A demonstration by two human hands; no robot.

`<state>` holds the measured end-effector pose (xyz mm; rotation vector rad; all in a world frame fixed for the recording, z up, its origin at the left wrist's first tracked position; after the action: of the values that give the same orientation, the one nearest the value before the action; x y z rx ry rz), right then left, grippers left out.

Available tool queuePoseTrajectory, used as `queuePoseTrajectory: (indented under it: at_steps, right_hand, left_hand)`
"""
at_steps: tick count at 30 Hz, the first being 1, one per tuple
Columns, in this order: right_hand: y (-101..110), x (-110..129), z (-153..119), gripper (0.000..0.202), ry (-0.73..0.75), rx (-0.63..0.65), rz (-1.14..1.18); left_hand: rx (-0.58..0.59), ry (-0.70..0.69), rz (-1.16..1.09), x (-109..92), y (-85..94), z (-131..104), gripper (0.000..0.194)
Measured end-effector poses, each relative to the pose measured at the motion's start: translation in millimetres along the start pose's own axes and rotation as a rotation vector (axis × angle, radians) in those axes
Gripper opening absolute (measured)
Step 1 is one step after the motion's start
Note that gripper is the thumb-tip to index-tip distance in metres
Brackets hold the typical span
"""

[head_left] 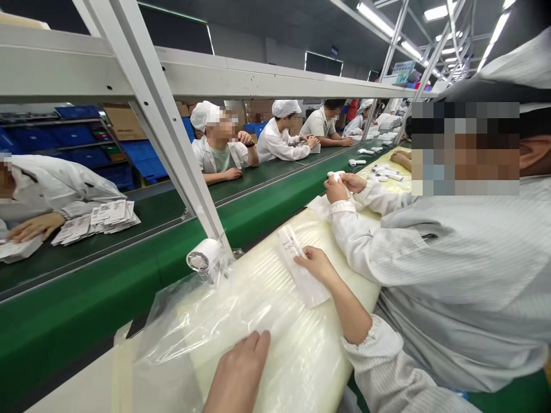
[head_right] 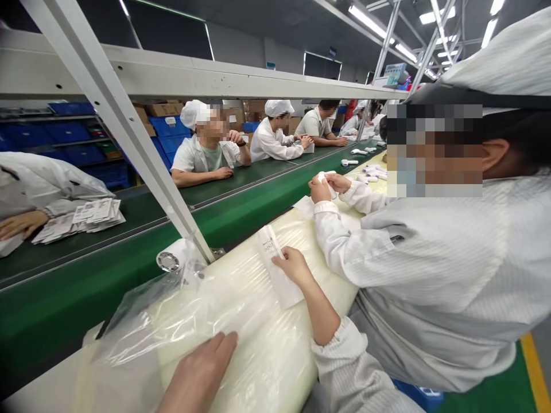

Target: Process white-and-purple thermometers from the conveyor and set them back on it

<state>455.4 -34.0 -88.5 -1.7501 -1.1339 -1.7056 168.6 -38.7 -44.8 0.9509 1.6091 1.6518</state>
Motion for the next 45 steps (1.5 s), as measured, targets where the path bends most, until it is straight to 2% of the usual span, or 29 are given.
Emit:
queuePoseTrajectory:
  at_steps: [2, 5, 8, 10, 13, 19, 21, 23, 25, 27, 30, 34, 37, 45]
  right_hand:
    - [16, -3, -13, 0.027, -0.005, 0.006, 0.119]
    - [39, -6, -37, 0.056, -0.017, -0.007, 0.257]
    - [57, -7, -62, 0.077, -0.037, -0.052, 0.405]
    - [63, -9, -77, 0.083, -0.045, -0.072, 0.458]
    - [67, -14, -97, 0.087, -0.058, -0.071, 0.458]
    - [74, -14, -130, 0.091, -0.144, -0.076, 0.474]
    - [73, -10, -137, 0.083, -0.138, -0.086, 0.515]
    - [66, -8, -140, 0.067, -0.109, -0.059, 0.568]
    - [55, -10, -138, 0.055, -0.076, 0.003, 0.614]
    - [41, -18, -132, 0.053, -0.065, 0.082, 0.624]
    - [27, -34, -122, 0.053, -0.065, 0.161, 0.535]
    - [29, -45, -117, 0.044, -0.035, 0.228, 0.383]
    - [38, -38, -124, 0.036, -0.046, 0.262, 0.287]
    - [61, -8, -150, 0.043, -0.027, 0.256, -0.232]
  left_hand:
    - [0.137, 0.093, -0.057, -4, -4.4, 33, 0.043]
    - [0.205, 0.164, -0.279, -15, -4.7, 70, 0.032]
    - [0.221, 0.149, -0.427, -33, -5.6, 86, 0.024]
    - [0.224, 0.154, -0.468, -42, -7.8, 89, 0.027]
    - [0.209, 0.188, -0.56, -50, -10.8, 90, 0.031]
    - [0.225, 0.29, -0.935, -52, -19.4, 99, 0.014]
    - [0.213, 0.329, -1.043, -55, -24.7, 104, 0.014]
    - [0.194, 0.348, -1.141, -59, -30.1, 110, 0.016]
    - [0.173, 0.348, -1.237, -62, -34.7, 114, 0.023]
    - [0.151, 0.348, -1.331, -62, -38.1, 117, 0.034]
    - [0.13, 0.374, -1.458, -58, -41.0, 118, 0.049]
    - [0.1, 0.408, -1.558, -50, -43.5, 116, 0.053]
    - [0.016, 0.407, -1.547, -49, -44.7, 118, 0.047]
    - [-0.209, 0.353, -1.245, -45, -32.6, 116, 0.033]
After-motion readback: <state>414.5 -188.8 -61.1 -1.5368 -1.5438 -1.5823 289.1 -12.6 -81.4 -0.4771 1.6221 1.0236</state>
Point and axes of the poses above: each hand's wrist, its own z-axis towards the middle knuckle, its own y-axis out of the back of the hand, x = y × z, the point moved 1 cm from there along z, towards the middle knuckle, and after that the axes turned 3 degrees about z, right-handed, at the moved point
